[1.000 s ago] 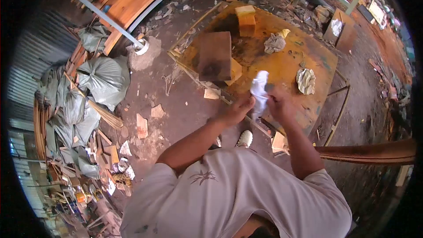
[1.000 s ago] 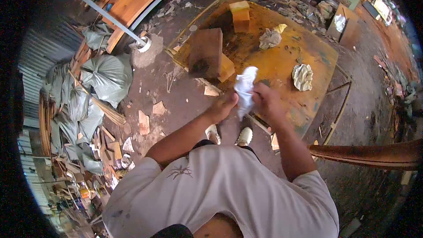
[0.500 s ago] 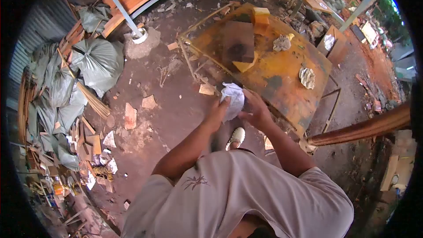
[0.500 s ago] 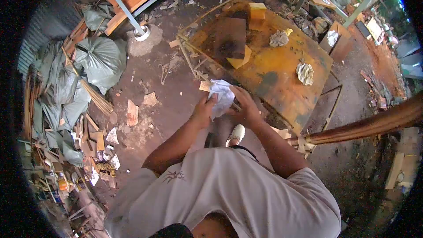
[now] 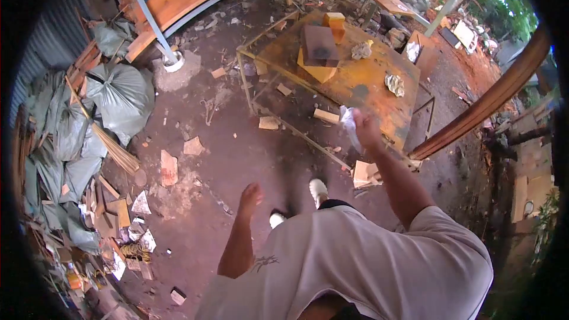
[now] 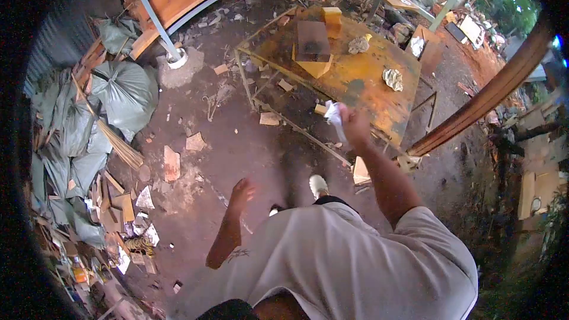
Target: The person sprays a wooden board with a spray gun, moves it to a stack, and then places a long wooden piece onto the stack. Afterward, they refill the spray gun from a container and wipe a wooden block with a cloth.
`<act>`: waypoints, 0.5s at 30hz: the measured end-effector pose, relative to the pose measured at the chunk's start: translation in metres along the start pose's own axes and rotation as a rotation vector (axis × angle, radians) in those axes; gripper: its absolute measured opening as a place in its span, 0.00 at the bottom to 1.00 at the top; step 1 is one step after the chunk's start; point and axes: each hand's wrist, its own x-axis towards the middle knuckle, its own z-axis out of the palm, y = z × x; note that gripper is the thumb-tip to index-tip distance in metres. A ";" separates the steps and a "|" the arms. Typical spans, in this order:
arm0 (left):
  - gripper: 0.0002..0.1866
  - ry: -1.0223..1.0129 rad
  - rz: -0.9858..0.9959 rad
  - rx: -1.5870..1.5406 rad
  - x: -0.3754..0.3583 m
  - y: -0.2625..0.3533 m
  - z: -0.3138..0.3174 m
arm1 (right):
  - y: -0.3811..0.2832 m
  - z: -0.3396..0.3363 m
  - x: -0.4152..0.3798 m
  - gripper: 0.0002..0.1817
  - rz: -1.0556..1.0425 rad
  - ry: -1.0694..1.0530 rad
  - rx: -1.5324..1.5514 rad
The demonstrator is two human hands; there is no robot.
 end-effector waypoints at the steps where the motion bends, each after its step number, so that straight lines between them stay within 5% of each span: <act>1: 0.19 0.057 0.073 0.043 0.002 -0.018 -0.022 | 0.011 -0.005 0.005 0.26 0.066 0.025 -0.044; 5: 0.20 0.148 0.246 0.125 -0.004 -0.069 -0.090 | 0.036 -0.009 0.013 0.21 0.029 0.109 0.408; 8: 0.20 0.343 0.187 0.108 -0.024 -0.073 -0.095 | 0.031 -0.024 0.013 0.17 -0.015 -0.002 0.261; 10: 0.23 0.445 -0.036 0.175 -0.026 -0.072 -0.090 | 0.035 -0.031 0.016 0.15 -0.323 0.274 0.290; 15: 0.26 0.503 -0.242 0.390 -0.034 -0.045 -0.023 | 0.106 -0.050 0.037 0.15 0.024 0.190 0.176</act>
